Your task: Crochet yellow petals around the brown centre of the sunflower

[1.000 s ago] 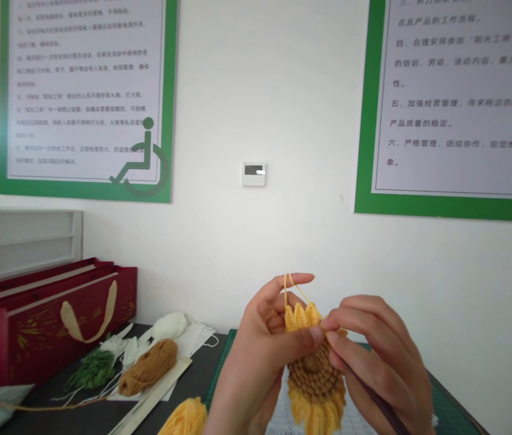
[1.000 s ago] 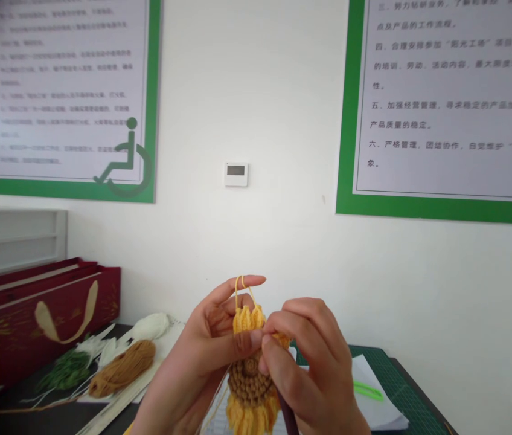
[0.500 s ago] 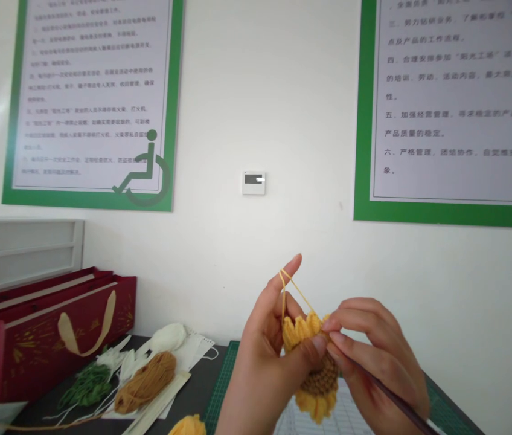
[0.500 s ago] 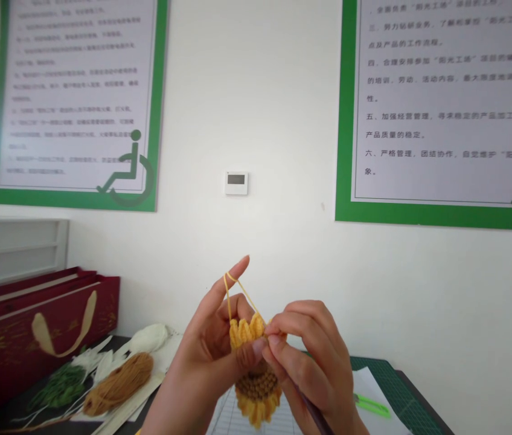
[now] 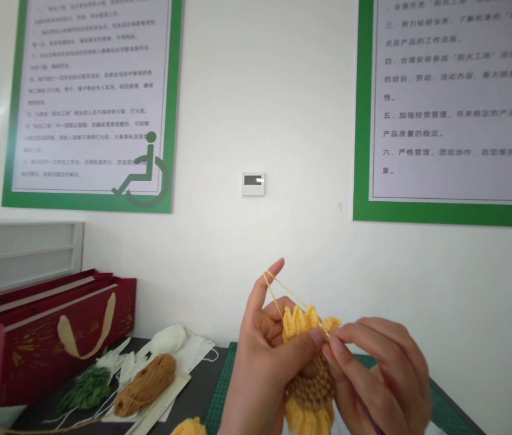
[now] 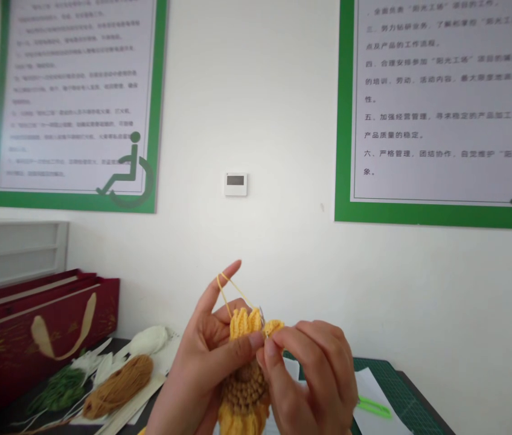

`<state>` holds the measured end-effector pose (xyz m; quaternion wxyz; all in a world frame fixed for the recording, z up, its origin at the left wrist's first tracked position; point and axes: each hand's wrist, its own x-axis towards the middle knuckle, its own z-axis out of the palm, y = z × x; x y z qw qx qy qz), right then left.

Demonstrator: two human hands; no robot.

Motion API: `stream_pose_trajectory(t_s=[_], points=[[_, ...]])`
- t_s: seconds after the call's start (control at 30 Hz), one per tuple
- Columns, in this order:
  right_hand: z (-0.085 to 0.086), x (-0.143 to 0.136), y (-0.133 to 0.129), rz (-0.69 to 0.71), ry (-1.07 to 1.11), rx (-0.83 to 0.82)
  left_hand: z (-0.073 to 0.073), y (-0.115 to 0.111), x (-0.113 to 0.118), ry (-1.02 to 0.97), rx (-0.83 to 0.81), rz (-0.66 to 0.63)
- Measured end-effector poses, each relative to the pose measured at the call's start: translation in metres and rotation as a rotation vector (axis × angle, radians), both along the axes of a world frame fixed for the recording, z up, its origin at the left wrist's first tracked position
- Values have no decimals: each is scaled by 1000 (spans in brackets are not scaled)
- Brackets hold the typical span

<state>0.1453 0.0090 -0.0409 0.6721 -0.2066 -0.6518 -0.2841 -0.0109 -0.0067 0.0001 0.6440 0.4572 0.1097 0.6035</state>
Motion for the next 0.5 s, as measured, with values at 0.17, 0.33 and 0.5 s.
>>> stream_pose_trajectory(t_s=[0.17, 0.33, 0.5], points=[[9, -15, -10, -126, 24, 114, -1, -1, -4, 178, 119, 213], [8, -9, -16, 257, 252, -296, 1, 5, -9, 172, 82, 101], [10, -10, -5, 846, 516, -707, 1, 12, -13, 108, 62, -59]])
